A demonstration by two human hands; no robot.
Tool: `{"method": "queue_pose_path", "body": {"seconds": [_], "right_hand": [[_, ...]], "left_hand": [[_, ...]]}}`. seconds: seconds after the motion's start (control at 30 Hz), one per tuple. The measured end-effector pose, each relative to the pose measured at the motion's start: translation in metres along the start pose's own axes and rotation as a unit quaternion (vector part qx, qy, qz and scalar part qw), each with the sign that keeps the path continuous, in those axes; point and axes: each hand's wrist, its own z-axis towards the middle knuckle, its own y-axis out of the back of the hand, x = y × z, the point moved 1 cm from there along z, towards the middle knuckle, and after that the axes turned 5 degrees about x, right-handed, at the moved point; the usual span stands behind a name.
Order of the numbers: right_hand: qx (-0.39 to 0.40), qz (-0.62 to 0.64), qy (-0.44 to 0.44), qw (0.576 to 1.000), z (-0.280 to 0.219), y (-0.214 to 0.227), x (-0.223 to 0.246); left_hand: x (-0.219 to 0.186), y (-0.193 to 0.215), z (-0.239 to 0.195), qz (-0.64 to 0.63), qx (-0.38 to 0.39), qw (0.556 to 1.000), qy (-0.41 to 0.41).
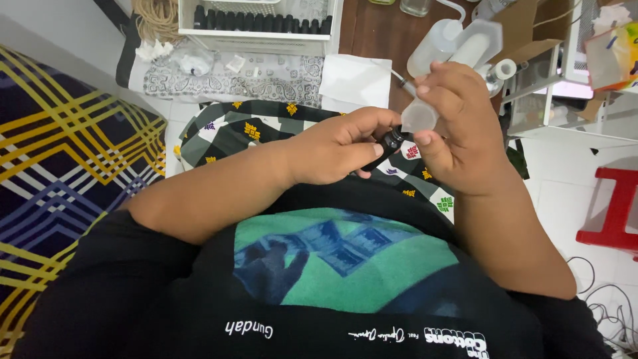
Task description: Assembling small perfume bottles by attaching sprayers and caps, and using a syringe for filling.
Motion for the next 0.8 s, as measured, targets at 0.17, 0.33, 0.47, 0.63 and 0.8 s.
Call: {"method": "queue_pose_path", "body": {"seconds": [0.17,0.33,0.47,0.63,0.8], "right_hand": [[0.007,-0.052,0.040,0.998,-0.001,0.000,-0.003],[0.022,-0.091,0.060,0.994,-0.002,0.001,0.000],[0.028,-0.092,0.058,0.994,-0.001,0.002,0.000],[0.028,-0.112,0.062,0.991,-0.001,0.001,0.000],[0.030,-0.113,0.058,0.991,0.001,0.001,-0.001]], "left_hand": [[-0.002,-0.003,-0.003,0.010,0.002,1.000,0.017],[-0.003,-0.004,-0.004,0.003,-0.007,0.999,0.039],[0.003,-0.004,-0.003,-0.006,-0.002,1.000,0.009],[0.000,-0.003,-0.003,-0.001,-0.024,0.998,0.056],[0.005,0.000,0.000,0.014,-0.021,0.998,0.050]]}}
